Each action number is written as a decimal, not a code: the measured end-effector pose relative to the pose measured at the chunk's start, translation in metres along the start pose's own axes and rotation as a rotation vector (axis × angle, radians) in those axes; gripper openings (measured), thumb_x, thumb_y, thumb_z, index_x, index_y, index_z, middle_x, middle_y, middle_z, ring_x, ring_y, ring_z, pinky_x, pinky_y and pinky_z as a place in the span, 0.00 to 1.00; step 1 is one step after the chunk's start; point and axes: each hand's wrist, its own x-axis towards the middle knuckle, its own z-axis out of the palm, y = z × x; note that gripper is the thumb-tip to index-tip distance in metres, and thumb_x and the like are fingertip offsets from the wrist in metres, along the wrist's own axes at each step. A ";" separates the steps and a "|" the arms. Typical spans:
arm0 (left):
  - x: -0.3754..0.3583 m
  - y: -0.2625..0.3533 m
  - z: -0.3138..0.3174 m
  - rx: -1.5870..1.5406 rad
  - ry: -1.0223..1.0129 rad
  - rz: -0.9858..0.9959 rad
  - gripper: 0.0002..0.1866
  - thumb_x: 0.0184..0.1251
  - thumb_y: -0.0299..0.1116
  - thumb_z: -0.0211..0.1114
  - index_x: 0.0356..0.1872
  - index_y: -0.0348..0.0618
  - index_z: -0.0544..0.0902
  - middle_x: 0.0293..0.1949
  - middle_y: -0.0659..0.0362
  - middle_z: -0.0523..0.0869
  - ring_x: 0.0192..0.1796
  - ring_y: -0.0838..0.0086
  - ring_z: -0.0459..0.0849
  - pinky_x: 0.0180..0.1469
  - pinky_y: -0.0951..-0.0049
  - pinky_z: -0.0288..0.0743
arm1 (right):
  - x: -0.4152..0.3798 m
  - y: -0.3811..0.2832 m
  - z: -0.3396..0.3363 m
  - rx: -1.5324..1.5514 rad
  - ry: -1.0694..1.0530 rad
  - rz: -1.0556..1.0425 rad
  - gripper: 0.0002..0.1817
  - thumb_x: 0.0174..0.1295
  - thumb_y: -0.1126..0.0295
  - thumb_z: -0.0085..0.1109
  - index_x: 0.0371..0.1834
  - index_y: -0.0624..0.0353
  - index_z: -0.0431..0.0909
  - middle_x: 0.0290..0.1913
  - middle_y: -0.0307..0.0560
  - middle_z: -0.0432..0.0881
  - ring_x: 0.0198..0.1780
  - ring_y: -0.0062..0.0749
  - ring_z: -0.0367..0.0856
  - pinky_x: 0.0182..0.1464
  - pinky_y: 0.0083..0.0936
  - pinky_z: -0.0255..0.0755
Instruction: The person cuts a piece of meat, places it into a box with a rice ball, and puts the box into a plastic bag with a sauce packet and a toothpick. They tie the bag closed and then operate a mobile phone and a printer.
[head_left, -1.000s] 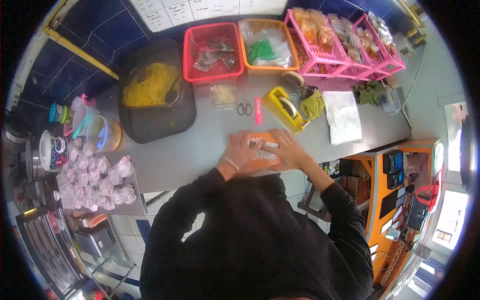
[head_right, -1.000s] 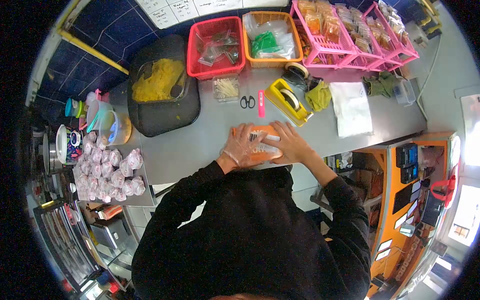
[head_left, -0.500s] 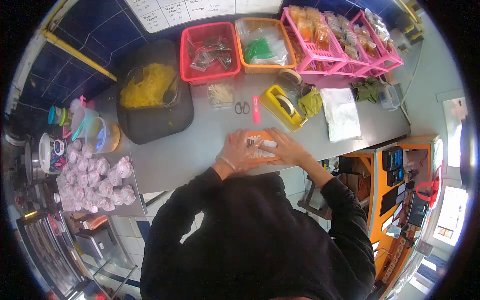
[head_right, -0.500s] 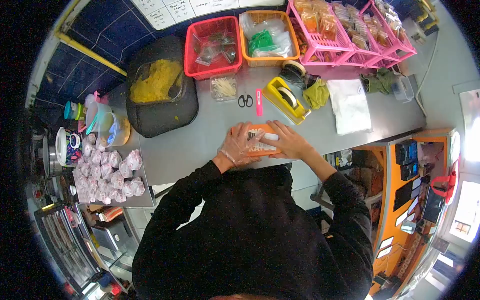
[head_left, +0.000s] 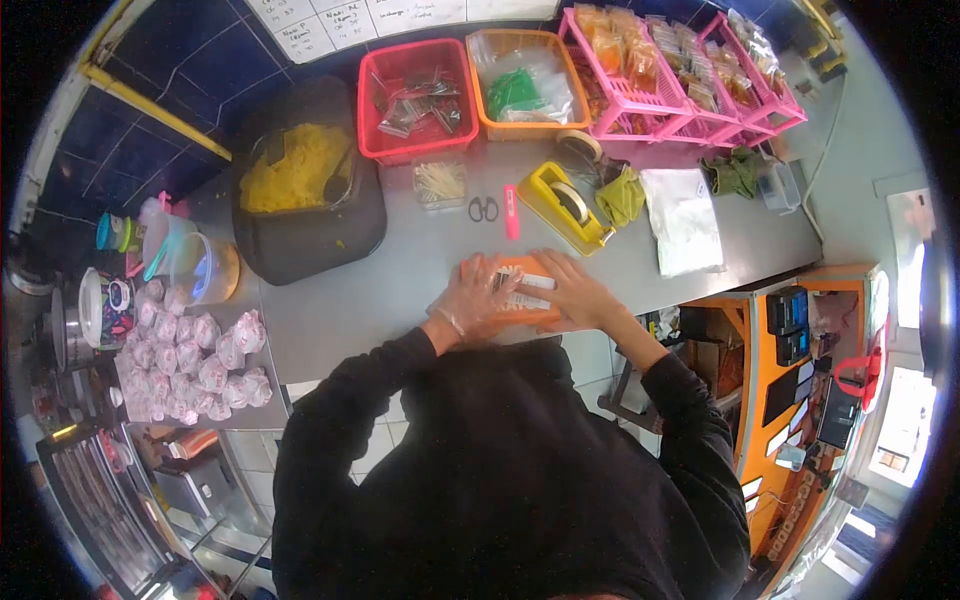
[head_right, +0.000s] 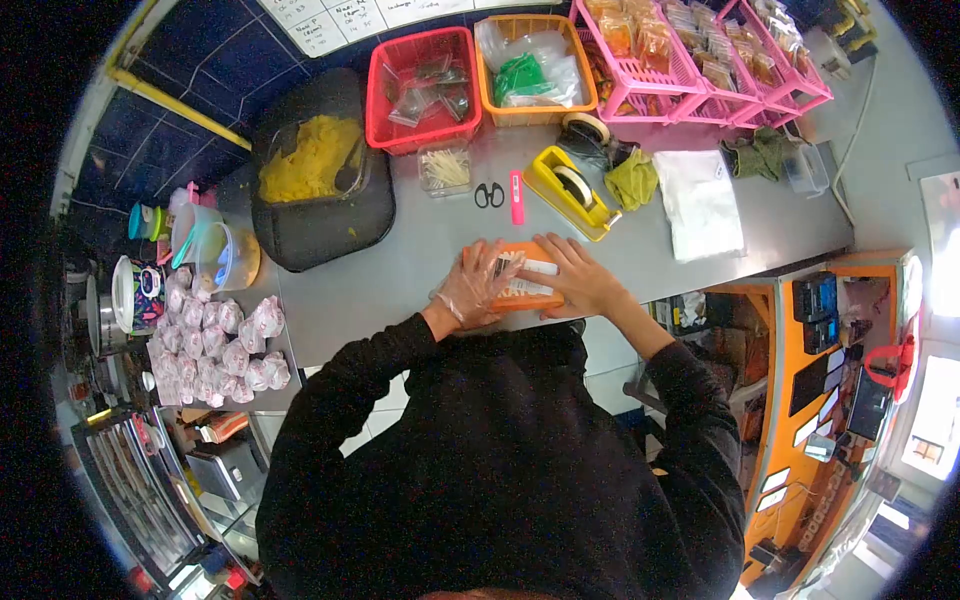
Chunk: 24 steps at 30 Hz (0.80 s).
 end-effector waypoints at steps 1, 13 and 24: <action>0.001 -0.002 -0.001 0.001 -0.035 0.015 0.62 0.46 0.60 0.79 0.82 0.55 0.55 0.76 0.41 0.58 0.73 0.41 0.60 0.71 0.40 0.62 | 0.000 0.001 0.001 0.002 -0.004 -0.001 0.47 0.56 0.36 0.67 0.80 0.28 0.60 0.79 0.64 0.56 0.79 0.63 0.56 0.77 0.57 0.55; -0.003 -0.007 0.010 0.129 -0.003 0.072 0.57 0.51 0.63 0.75 0.81 0.56 0.58 0.78 0.41 0.56 0.73 0.42 0.59 0.70 0.43 0.63 | -0.005 0.000 0.017 -0.070 0.003 0.027 0.44 0.59 0.41 0.67 0.80 0.28 0.62 0.80 0.64 0.55 0.79 0.64 0.55 0.77 0.57 0.54; 0.000 -0.011 0.008 0.020 0.102 0.053 0.46 0.60 0.67 0.65 0.79 0.65 0.64 0.75 0.43 0.62 0.69 0.50 0.65 0.65 0.48 0.68 | -0.003 0.004 0.004 -0.092 -0.056 -0.002 0.41 0.63 0.38 0.61 0.80 0.23 0.60 0.82 0.62 0.54 0.79 0.63 0.56 0.77 0.54 0.54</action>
